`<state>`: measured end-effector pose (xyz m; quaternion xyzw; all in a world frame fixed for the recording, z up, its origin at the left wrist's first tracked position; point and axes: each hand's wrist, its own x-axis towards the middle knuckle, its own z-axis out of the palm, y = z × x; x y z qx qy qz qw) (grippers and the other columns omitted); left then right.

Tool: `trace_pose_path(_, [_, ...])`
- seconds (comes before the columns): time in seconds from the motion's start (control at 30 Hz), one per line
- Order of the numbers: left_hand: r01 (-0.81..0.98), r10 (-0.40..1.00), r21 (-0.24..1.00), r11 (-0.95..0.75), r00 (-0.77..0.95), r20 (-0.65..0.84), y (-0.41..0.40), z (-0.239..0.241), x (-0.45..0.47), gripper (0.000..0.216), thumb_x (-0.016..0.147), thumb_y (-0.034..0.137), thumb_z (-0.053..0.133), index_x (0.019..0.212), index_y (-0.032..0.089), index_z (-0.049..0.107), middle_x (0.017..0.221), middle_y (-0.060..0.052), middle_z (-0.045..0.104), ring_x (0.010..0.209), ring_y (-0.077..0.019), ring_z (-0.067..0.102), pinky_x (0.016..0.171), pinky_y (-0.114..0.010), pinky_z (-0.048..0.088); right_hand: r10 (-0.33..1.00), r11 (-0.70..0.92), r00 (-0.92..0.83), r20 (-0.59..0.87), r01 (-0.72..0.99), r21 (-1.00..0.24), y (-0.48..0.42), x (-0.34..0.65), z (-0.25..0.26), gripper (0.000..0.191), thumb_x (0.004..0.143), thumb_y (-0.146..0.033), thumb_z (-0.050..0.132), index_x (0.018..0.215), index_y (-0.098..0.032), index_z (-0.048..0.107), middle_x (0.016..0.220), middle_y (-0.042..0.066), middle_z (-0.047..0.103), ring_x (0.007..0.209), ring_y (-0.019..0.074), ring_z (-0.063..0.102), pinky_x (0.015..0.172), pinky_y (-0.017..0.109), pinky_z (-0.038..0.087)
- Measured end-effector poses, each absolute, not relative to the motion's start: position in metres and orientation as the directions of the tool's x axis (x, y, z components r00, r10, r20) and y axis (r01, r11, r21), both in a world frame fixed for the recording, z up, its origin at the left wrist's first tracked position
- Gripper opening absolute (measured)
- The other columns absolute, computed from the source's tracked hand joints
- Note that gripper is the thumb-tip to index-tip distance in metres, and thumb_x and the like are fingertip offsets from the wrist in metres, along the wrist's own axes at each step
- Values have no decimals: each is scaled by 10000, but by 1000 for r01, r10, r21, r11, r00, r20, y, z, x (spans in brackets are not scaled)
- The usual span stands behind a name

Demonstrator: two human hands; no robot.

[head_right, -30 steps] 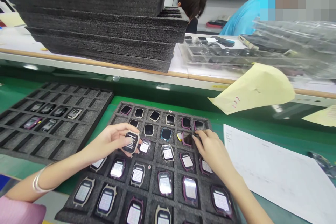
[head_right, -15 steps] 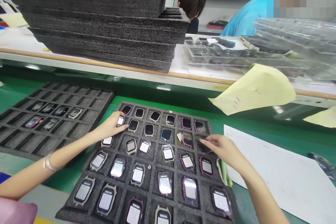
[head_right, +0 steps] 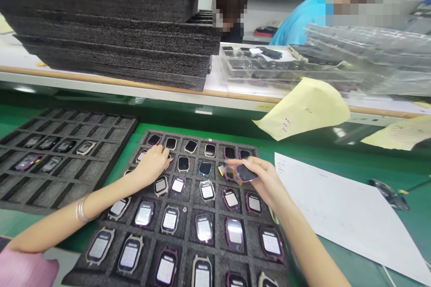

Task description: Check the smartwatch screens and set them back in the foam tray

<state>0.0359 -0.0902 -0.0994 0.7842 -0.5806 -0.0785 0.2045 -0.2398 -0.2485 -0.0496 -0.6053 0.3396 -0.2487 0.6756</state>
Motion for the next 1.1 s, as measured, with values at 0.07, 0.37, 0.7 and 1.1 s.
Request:
trace_pose_path(0.07, [-842,-942,490,-226,317,109,-89,-103,40,95,902,231,579,880,138,574,924,-148,622,979,-322,572,900,-455,434,-740,281,646,-190,40,-959,-243,-234,-51,293,761,-420,751,667,-211,567,923,103,767,880,295,709,866,434,532])
trace_pose_path(0.37, [-376,-954,925,-63,296,55,-85,-95,46,326,830,495,622,803,171,588,875,-91,674,887,-258,653,793,-377,517,-726,321,638,-257,-17,-947,-225,-218,-47,328,804,-374,774,861,-200,501,518,-32,615,348,59,309,391,193,299])
trace_pose_path(0.7, [342,-958,940,11,274,-88,-90,-33,13,459,836,457,683,1127,111,606,723,-27,630,568,-118,591,465,-193,454,-590,391,782,-204,55,-919,-219,-192,-36,540,845,-324,723,1294,-163,470,991,107,708,715,164,603,600,269,469])
trace_pose_path(1.1, [-63,-976,993,-103,201,-88,-80,-47,6,272,792,224,674,1046,198,579,591,96,414,475,-84,413,479,-211,343,-359,348,931,-60,74,-934,-213,-199,-37,371,924,-307,699,1257,-188,587,900,83,733,642,126,652,619,223,537])
